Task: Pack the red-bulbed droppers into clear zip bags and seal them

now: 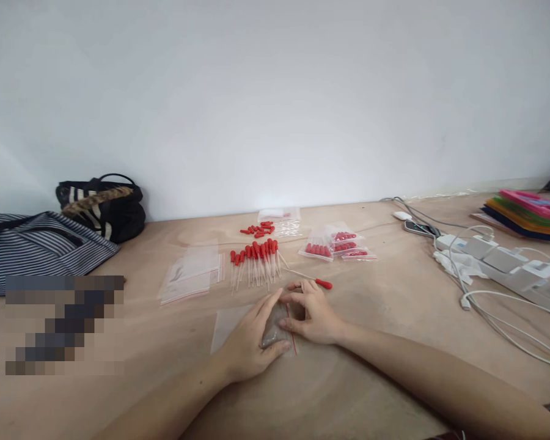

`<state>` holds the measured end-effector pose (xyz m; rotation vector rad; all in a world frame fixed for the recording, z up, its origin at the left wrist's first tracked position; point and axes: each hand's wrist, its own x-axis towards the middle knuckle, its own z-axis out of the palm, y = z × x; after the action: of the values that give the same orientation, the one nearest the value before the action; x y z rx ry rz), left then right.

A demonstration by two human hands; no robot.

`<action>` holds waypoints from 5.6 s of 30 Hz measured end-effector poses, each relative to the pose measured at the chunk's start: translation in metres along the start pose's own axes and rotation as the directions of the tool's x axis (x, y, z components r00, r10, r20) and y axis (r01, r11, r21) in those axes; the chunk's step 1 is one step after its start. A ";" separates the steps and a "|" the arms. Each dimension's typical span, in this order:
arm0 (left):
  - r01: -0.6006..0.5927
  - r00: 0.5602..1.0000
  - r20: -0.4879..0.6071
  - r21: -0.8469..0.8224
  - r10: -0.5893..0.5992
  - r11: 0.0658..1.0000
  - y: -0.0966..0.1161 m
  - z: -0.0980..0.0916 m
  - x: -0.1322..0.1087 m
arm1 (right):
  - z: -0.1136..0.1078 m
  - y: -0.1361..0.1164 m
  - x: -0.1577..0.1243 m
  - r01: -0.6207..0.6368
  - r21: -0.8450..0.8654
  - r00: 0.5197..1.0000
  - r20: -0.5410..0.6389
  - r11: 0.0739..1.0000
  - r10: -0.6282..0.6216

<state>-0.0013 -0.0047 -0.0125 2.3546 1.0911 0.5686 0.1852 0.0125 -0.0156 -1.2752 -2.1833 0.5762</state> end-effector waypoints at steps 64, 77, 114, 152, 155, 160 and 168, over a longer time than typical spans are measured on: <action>0.065 0.997 -0.058 0.204 -0.055 0.977 -0.013 0.000 -0.002 | -0.081 0.089 -0.006 -0.077 -0.059 0.997 0.002 0.995 0.077; 0.050 0.998 -0.051 0.239 -0.039 0.970 -0.014 0.001 -0.002 | -0.091 0.071 -0.011 0.174 -0.145 0.982 0.103 0.974 -0.160; -0.066 0.996 -0.032 0.267 0.077 0.962 -0.004 -0.004 0.001 | 0.007 0.029 0.119 -0.316 0.184 0.898 -0.259 0.931 0.357; -0.039 0.998 -0.032 0.277 0.049 0.960 -0.007 -0.002 0.001 | -0.002 0.028 -0.003 -0.150 0.819 0.865 -0.162 0.554 0.474; -0.033 0.998 -0.047 0.265 0.047 0.964 -0.008 -0.001 0.000 | -0.005 0.031 -0.008 -0.193 0.780 0.927 -0.054 0.595 0.371; -0.044 0.996 -0.062 0.253 0.062 0.966 -0.009 0.000 0.000 | -0.014 0.037 -0.013 -0.188 0.667 0.979 0.067 0.721 0.192; -0.074 0.994 -0.057 0.224 0.089 0.972 -0.008 0.002 0.001 | -0.010 0.029 -0.004 0.062 0.439 0.995 0.047 0.896 -0.092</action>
<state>-0.0037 0.0000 -0.0184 2.5999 1.1430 0.5856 0.2122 0.0234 -0.0260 -0.9343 -1.9890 1.0222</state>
